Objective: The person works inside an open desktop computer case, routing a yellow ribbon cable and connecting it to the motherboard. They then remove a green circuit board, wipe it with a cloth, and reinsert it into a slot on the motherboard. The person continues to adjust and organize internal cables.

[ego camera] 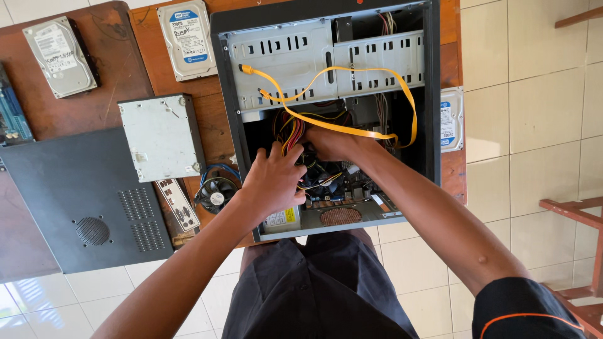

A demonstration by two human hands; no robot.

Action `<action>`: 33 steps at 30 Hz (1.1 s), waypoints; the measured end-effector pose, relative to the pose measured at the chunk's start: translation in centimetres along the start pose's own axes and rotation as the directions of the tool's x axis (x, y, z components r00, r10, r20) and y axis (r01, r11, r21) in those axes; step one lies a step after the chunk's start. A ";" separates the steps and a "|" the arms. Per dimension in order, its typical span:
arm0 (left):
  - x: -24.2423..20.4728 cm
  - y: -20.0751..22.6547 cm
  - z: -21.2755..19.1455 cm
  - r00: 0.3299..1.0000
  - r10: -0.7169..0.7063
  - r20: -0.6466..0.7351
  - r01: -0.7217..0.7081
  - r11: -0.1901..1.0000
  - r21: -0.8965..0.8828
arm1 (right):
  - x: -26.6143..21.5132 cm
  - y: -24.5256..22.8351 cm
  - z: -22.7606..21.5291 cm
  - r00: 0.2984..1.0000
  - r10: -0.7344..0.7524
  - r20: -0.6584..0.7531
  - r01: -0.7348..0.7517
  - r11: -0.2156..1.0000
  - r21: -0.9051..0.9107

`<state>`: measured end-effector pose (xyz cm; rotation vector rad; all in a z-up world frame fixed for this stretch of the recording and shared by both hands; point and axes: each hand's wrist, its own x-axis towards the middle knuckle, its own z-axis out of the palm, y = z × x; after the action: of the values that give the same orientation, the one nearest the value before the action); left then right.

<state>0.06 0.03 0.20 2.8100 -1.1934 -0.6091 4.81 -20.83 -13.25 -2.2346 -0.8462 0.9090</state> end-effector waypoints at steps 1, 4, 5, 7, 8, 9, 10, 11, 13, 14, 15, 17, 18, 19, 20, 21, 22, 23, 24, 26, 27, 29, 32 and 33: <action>0.0 0.0 -0.1 1.000 0.004 -0.001 -0.004 1.000 0.000 | 0.5 1.1 1.0 1.000 0.023 -0.005 -0.023 1.000 -0.001; 0.0 0.0 -0.1 1.000 0.003 -0.005 -0.003 1.000 -0.004 | 1.5 2.0 1.1 0.998 0.057 -0.002 -0.057 0.998 -0.023; 0.1 0.0 -0.1 1.000 0.001 -0.008 -0.001 1.000 -0.008 | 1.7 1.8 0.7 0.998 0.070 0.005 -0.070 0.997 -0.044; 0.1 0.0 -0.8 1.000 -0.001 0.010 0.001 1.000 -0.017 | 2.3 1.8 0.8 0.998 0.060 0.003 -0.060 0.998 -0.034; 0.1 0.0 -1.2 1.000 -0.001 0.031 0.002 1.000 -0.026 | 2.5 1.8 0.9 0.999 0.052 0.001 -0.052 0.998 -0.021; 0.0 0.0 -1.1 1.000 0.000 0.029 0.001 1.000 -0.026 | 2.7 2.4 1.1 0.999 0.053 0.000 -0.053 0.998 -0.023; 0.0 0.0 -1.0 1.000 0.002 0.018 -0.002 1.000 -0.026 | 2.8 3.0 1.3 0.997 0.069 0.039 -0.067 0.997 -0.047; 0.0 0.0 -0.9 1.000 0.004 0.007 -0.004 1.000 -0.026 | 3.0 3.5 1.5 0.993 0.086 0.077 -0.081 0.994 -0.071; 0.0 -0.1 -0.9 1.000 0.006 0.004 -0.006 1.000 -0.029 | 1.4 1.2 -1.3 0.992 0.104 0.074 -0.102 0.994 -0.030; 0.0 0.0 -0.9 1.000 0.007 0.002 -0.007 0.999 -0.035 | 0.6 0.0 -2.6 0.990 0.121 0.075 -0.122 0.992 0.011; 0.0 -0.1 -0.7 1.000 0.003 0.001 -0.003 0.999 -0.037 | 0.5 -0.3 -2.8 0.990 0.120 0.078 -0.121 0.993 0.009; 0.0 0.0 -0.4 1.000 0.005 -0.018 -0.005 1.000 -0.021 | 0.2 -1.0 -3.4 0.991 0.111 0.081 -0.114 0.993 0.029; 0.0 0.1 -0.8 1.000 0.011 -0.022 -0.011 1.000 -0.023 | -0.9 -2.5 -4.1 0.990 0.119 0.080 -0.121 0.992 0.026; 0.1 0.1 -1.3 1.000 0.007 0.025 -0.006 0.999 -0.035 | -2.0 -4.0 -5.0 0.995 0.094 0.043 -0.098 0.989 0.106; 0.1 0.2 -1.8 0.997 -0.003 0.071 0.006 0.999 -0.048 | -2.9 -5.6 -5.9 0.998 0.067 0.008 -0.067 0.981 0.182; 0.1 0.2 -1.5 0.998 -0.003 0.066 0.006 0.999 -0.051 | -4.6 -7.1 -5.6 0.998 0.070 0.010 -0.070 0.982 0.177; 0.3 0.1 -1.2 0.995 -0.004 0.102 0.008 0.999 -0.039 | -6.2 -8.5 -5.3 0.972 0.136 -0.191 -0.101 0.979 0.179; 0.4 0.0 -0.9 0.990 -0.006 0.138 0.010 1.000 -0.026 | -7.8 -9.9 -5.1 0.903 0.194 -0.384 -0.129 0.974 0.187; 0.7 0.1 -0.9 0.991 0.003 0.131 0.001 0.999 -0.033 | -9.1 -9.4 -3.9 0.901 0.202 -0.384 -0.141 0.973 0.182; 1.2 0.1 -0.8 0.974 -0.029 0.225 0.019 0.999 0.048 | -11.8 -8.4 -1.6 0.686 0.572 -0.450 -0.311 0.789 0.530; 1.5 0.4 -1.0 0.976 -0.023 0.218 0.013 0.999 0.043 | -12.5 -8.6 -1.7 0.681 0.575 -0.453 -0.318 0.790 0.525; 1.9 0.6 -1.3 0.949 -0.041 0.314 0.008 0.994 0.106 | -13.4 -9.1 -1.7 0.457 0.854 -0.249 -0.265 0.398 0.878; 1.5 0.7 -4.3 0.922 -0.036 0.387 -0.001 0.996 0.093 | -13.0 -9.0 0.1 0.385 0.892 -0.236 -0.069 0.283 0.957; 1.8 0.6 -3.4 0.921 -0.024 0.389 -0.012 0.996 0.092 | -12.9 -8.5 0.3 0.375 0.897 -0.232 -0.069 0.277 0.958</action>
<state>2.02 -2.07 2.83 2.8523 -1.2951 -1.1906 -5.56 -24.74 -2.46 -1.5791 0.8631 0.2927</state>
